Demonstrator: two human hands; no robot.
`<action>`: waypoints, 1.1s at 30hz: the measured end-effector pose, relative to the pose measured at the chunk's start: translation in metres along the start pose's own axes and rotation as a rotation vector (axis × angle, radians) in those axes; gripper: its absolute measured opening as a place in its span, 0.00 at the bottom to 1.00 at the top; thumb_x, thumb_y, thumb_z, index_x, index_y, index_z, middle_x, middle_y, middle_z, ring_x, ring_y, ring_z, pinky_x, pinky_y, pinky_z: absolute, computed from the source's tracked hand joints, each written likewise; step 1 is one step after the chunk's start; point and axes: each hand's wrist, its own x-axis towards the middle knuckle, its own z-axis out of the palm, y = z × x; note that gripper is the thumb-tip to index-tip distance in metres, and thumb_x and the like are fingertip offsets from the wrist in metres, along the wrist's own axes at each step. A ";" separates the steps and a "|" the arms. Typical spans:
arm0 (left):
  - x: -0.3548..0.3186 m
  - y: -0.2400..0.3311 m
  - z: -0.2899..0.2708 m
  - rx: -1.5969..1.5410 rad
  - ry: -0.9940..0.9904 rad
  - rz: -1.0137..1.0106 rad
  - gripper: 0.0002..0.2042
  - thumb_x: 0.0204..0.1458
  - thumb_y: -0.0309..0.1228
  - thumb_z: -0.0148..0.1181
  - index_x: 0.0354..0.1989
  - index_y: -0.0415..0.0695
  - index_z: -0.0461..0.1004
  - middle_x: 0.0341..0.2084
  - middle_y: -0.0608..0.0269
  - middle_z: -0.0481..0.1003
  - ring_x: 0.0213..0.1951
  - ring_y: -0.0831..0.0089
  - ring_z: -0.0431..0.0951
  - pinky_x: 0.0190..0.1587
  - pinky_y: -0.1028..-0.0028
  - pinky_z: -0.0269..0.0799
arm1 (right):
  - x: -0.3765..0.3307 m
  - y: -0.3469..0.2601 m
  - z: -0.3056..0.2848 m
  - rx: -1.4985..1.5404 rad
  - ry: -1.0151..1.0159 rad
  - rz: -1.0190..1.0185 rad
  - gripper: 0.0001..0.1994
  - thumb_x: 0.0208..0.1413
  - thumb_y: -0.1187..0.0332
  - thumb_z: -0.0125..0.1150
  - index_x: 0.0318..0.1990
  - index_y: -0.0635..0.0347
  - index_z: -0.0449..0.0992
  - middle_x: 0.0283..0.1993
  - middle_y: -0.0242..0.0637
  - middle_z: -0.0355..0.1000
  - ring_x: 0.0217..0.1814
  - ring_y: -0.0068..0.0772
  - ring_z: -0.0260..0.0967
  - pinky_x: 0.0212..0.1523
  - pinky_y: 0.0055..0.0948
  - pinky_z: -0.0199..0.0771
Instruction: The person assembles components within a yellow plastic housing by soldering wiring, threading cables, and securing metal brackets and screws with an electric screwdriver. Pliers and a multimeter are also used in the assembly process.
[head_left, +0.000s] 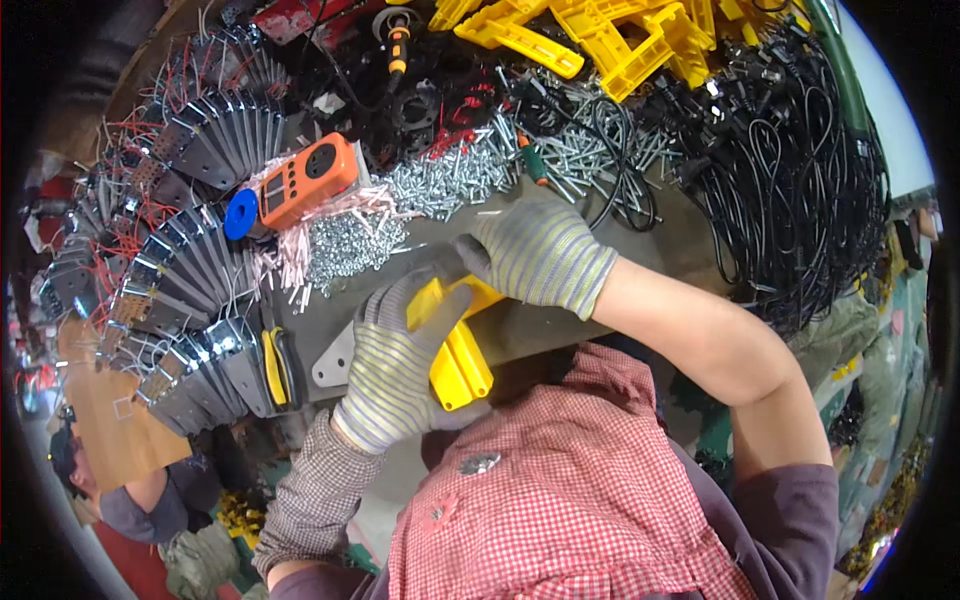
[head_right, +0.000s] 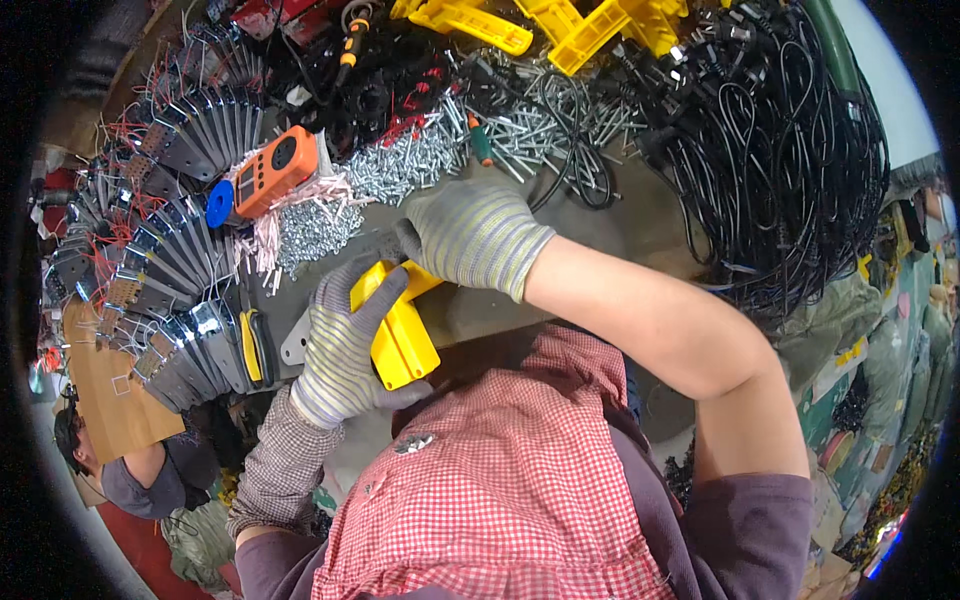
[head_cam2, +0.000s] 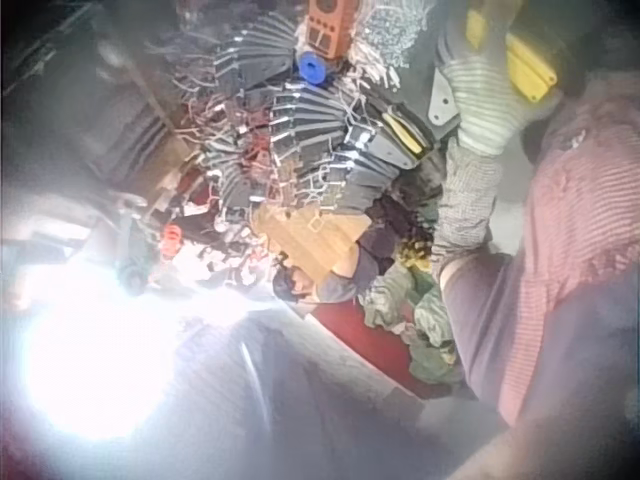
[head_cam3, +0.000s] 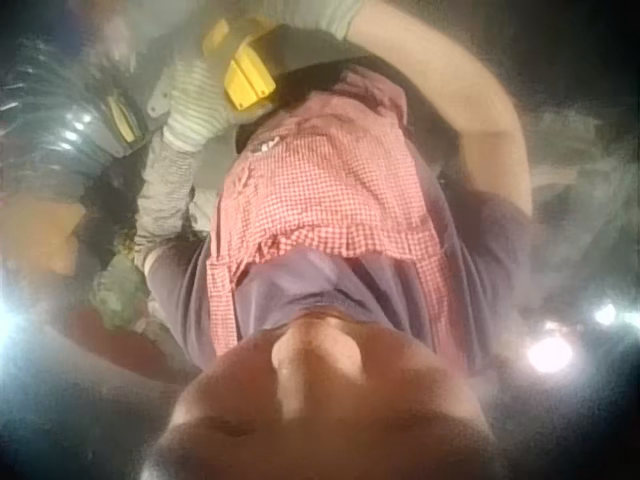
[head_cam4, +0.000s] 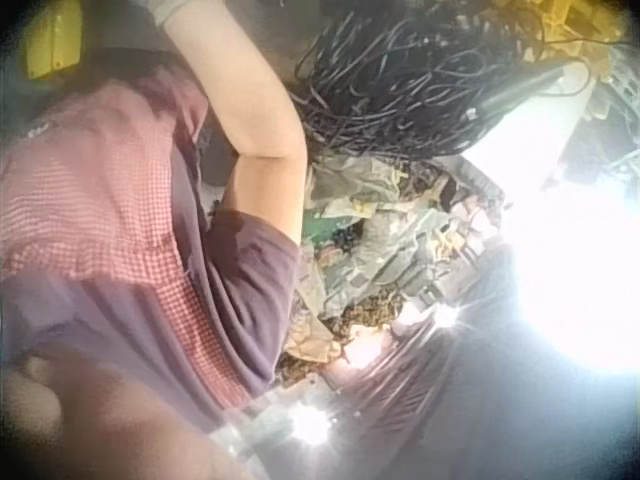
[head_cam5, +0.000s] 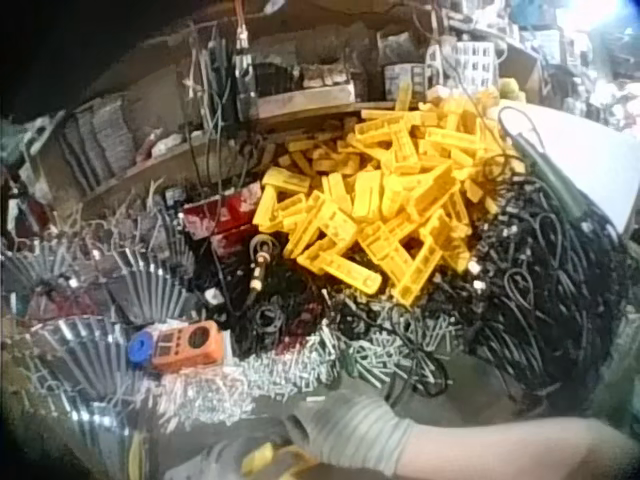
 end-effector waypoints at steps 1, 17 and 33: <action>0.001 0.000 0.002 0.007 0.005 0.005 0.60 0.25 0.60 0.84 0.75 0.57 0.67 0.66 0.39 0.63 0.65 0.37 0.66 0.67 0.42 0.65 | 0.002 0.004 0.001 -0.004 0.009 -0.001 0.16 0.68 0.52 0.59 0.43 0.54 0.85 0.34 0.43 0.83 0.37 0.51 0.82 0.53 0.47 0.79; 0.004 0.004 -0.001 0.021 0.022 0.014 0.54 0.29 0.59 0.81 0.72 0.58 0.71 0.68 0.41 0.63 0.66 0.40 0.65 0.69 0.40 0.60 | 0.001 0.018 -0.015 0.106 0.154 -0.074 0.18 0.64 0.46 0.64 0.37 0.50 0.85 0.33 0.39 0.82 0.37 0.44 0.83 0.43 0.45 0.82; 0.016 -0.029 -0.039 -0.238 0.148 0.054 0.46 0.38 0.58 0.79 0.69 0.52 0.74 0.66 0.43 0.66 0.66 0.39 0.67 0.68 0.42 0.62 | 0.055 0.082 -0.054 -0.374 0.207 -0.294 0.05 0.54 0.69 0.67 0.38 0.52 0.85 0.40 0.34 0.81 0.48 0.41 0.81 0.47 0.42 0.81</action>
